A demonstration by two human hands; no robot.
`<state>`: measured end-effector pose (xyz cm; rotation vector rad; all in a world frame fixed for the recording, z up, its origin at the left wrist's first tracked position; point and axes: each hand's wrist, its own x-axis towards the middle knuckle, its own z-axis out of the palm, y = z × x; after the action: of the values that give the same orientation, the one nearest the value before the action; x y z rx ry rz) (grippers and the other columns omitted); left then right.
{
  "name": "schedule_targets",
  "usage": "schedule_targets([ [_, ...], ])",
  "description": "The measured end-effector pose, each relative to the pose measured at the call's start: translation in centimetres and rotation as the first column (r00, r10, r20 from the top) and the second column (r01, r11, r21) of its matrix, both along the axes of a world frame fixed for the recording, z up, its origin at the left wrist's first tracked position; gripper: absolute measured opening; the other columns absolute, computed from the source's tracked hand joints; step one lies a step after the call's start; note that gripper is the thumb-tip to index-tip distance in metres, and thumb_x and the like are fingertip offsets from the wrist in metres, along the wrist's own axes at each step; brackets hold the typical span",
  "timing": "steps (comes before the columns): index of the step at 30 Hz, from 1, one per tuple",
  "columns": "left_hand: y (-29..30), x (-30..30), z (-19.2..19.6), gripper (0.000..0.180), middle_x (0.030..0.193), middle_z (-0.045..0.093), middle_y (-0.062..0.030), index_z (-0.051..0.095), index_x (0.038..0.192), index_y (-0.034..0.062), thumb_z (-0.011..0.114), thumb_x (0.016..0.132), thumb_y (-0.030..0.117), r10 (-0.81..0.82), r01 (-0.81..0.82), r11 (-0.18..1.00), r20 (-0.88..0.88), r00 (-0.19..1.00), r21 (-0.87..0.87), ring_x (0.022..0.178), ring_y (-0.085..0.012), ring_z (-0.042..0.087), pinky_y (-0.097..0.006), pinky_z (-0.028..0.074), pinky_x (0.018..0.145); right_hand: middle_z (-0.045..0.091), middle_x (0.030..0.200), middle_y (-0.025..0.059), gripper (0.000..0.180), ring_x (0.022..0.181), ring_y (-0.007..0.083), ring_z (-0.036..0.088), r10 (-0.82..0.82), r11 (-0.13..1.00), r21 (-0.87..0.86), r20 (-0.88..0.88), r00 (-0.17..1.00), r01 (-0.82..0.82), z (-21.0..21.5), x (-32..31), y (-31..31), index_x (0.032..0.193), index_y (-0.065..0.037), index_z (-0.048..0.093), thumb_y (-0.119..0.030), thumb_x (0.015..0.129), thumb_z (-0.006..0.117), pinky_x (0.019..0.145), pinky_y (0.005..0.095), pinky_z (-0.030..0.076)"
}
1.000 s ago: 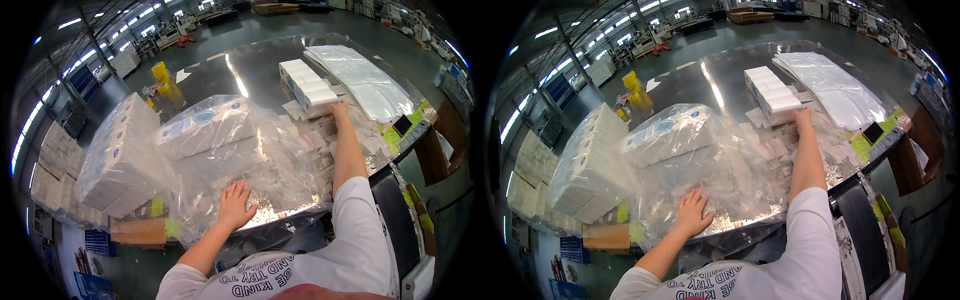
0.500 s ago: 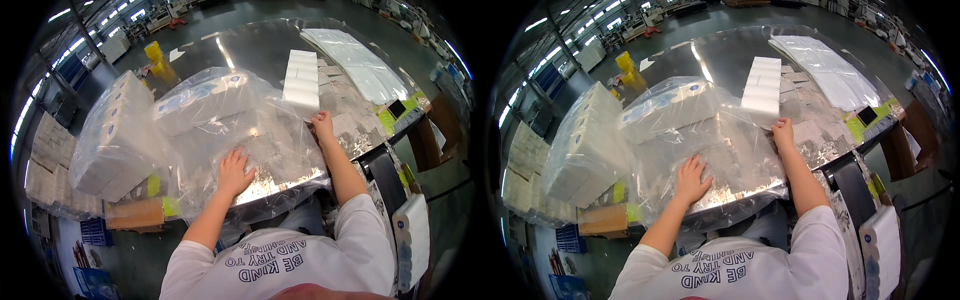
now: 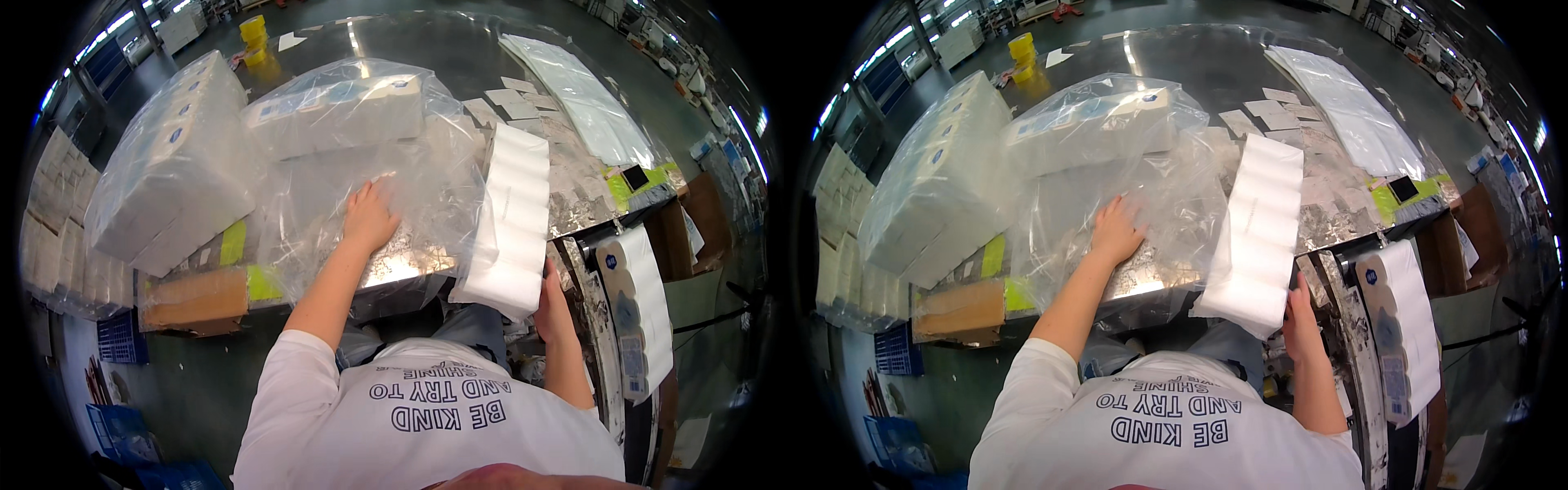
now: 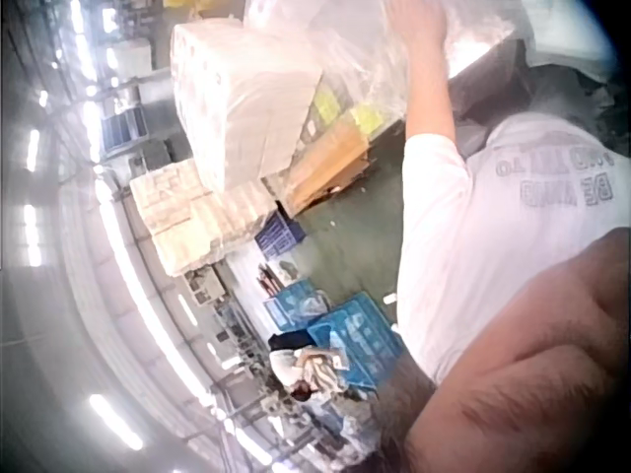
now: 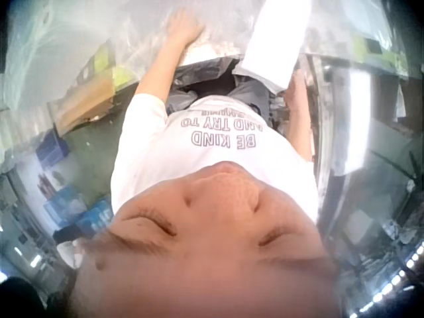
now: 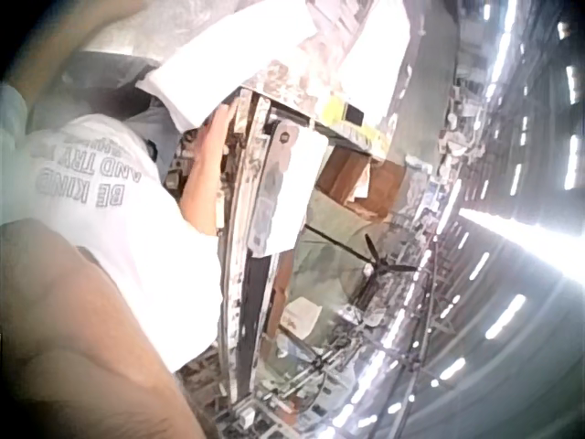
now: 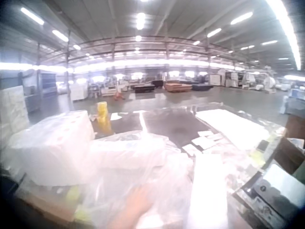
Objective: The person places individual tissue packs into a large plastic bag on a metal workbench. They continue adding packs to the bag until it is full, then seal the opening and move the packaged bundle to the side of the table.
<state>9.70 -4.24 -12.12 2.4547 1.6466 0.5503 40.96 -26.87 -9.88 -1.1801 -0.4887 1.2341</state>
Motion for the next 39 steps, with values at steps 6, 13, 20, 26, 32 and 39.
schedule_targets([
  [6,-5.3,-1.1,3.1,0.07,0.141,0.044,-0.0189,0.039,0.144,0.0125,0.068,0.082,0.024,-0.174,0.171,0.982,-0.039,0.984,-0.077,0.138,-0.0367,0.034,-0.05,0.034,0.107,0.054,0.132,0.0222,0.064,0.117,0.0356,0.057,0.181,0.983,-0.002,-0.218,0.959,-0.186,0.6,-1.2,5.9,0.139,0.003,0.038,-0.024,0.086,0.061,0.101,0.0488,0.046],
  [13,-13.5,-6.7,4.8,0.074,0.126,0.053,-0.0199,0.039,0.143,0.0147,0.071,0.077,0.014,0.04,-0.04,0.999,-0.005,0.999,0.008,0.117,-0.0368,0.051,-0.046,0.045,0.092,0.055,0.131,0.0232,0.068,0.116,0.0387,0.057,0.097,0.987,0.154,-0.287,0.953,-0.054,0.3,1.8,4.3,0.137,0.004,0.042,-0.024,0.078,0.059,0.101,0.0493,0.047],
  [20,-12.2,-9.3,1.2,0.016,0.089,0.066,-0.0121,0.064,0.093,0.0069,0.063,0.083,0.019,0.122,-0.099,0.987,0.188,0.975,-0.128,0.086,-0.0343,0.061,-0.044,0.049,0.074,0.052,0.135,0.0221,0.072,0.117,0.0377,0.057,0.204,0.907,0.418,-0.315,0.927,-0.057,2.1,3.6,1.2,0.14,0.003,0.04,-0.03,0.079,0.059,0.1,0.0477,0.047],
  [26,-6.6,-9.1,2.2,0.015,0.083,0.067,-0.0134,0.064,0.088,0.0052,0.055,0.087,0.017,0.207,-0.061,0.921,0.352,0.913,-0.385,0.08,-0.0288,0.064,-0.042,0.05,0.07,0.052,0.134,0.0222,0.069,0.115,0.0374,0.057,0.21,0.935,0.338,-0.297,0.932,-0.103,1.8,1.7,0.3,0.14,0.002,0.04,-0.031,0.082,0.059,0.098,0.0473,0.047],
  [32,1.2,-15.4,6.2,0.016,0.07,0.054,0.0044,0.063,0.093,0.0072,0.059,0.093,0.023,0.13,0.319,0.929,0.974,0.186,-0.185,0.058,-0.0083,0.049,-0.025,0.04,0.052,0.052,0.134,0.0223,0.067,0.114,0.037,0.058,0.19,0.972,0.19,-0.263,0.946,-0.142,0.6,-1.0,-0.4,0.14,0.001,0.04,-0.032,0.085,0.059,0.097,0.047,0.048],
  [39,-9.8,-14.0,21.2,0.02,0.058,0.038,0.0106,0.066,0.105,0.004,0.056,0.096,0.02,0.158,0.422,0.854,0.924,0.348,-0.305,0.049,-0.0002,0.032,-0.018,0.023,0.044,0.052,0.133,0.0225,0.064,0.113,0.0366,0.059,0.191,0.981,0.074,-0.265,0.945,-0.177,-1.2,-3.3,-0.5,0.14,0.0,0.04,-0.032,0.088,0.058,0.095,0.0466,0.049],
])
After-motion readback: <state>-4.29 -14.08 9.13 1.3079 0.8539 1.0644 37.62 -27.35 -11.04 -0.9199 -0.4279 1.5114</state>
